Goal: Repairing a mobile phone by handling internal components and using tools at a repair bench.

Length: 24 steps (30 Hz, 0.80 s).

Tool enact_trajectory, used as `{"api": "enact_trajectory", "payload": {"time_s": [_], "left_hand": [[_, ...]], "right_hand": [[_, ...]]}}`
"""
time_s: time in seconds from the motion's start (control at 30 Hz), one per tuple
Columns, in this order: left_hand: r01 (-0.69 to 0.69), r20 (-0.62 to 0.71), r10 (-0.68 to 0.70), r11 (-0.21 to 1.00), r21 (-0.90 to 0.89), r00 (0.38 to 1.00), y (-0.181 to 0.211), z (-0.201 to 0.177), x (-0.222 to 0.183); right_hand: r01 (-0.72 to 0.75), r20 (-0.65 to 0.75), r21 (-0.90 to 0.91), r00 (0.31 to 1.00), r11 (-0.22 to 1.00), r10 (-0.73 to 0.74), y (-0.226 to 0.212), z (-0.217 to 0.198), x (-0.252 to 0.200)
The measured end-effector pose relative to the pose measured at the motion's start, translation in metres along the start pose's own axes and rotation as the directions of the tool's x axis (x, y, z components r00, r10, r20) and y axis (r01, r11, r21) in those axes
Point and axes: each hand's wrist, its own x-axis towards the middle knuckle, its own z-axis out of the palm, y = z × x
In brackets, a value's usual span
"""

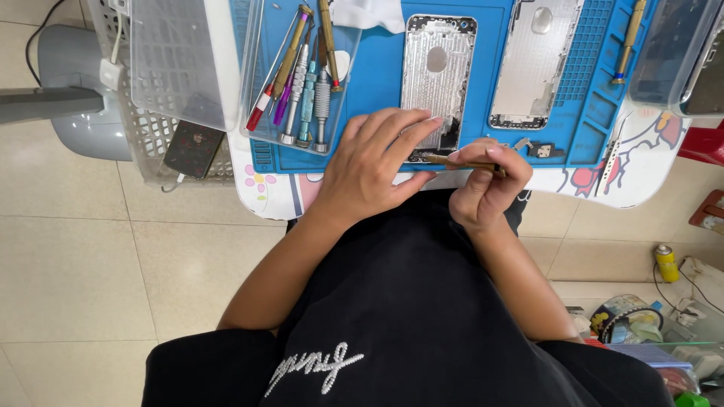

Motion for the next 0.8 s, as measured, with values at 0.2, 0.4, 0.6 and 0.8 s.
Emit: {"api": "enact_trajectory", "payload": {"time_s": [0.2,0.4,0.6,0.8], "left_hand": [[0.005,0.001,-0.005,1.0,0.006,1.0,-0.002,0.002,0.0],[0.014,0.002,-0.014,1.0,0.028,1.0,-0.002,0.001,0.001],[0.022,0.011,-0.022,0.999,0.028,1.0,-0.002,0.003,0.001],[0.021,0.015,-0.021,0.999,0.041,1.0,-0.001,0.003,0.001]], "right_hand": [[0.009,-0.048,0.002,0.999,1.0,-0.008,0.011,0.008,-0.006],[0.003,-0.078,0.011,0.997,1.0,-0.002,0.013,0.011,-0.006],[0.002,-0.092,0.012,0.996,1.0,-0.001,0.015,0.011,-0.008],[0.005,-0.09,0.01,0.996,1.0,-0.005,0.017,0.011,-0.012]]}}
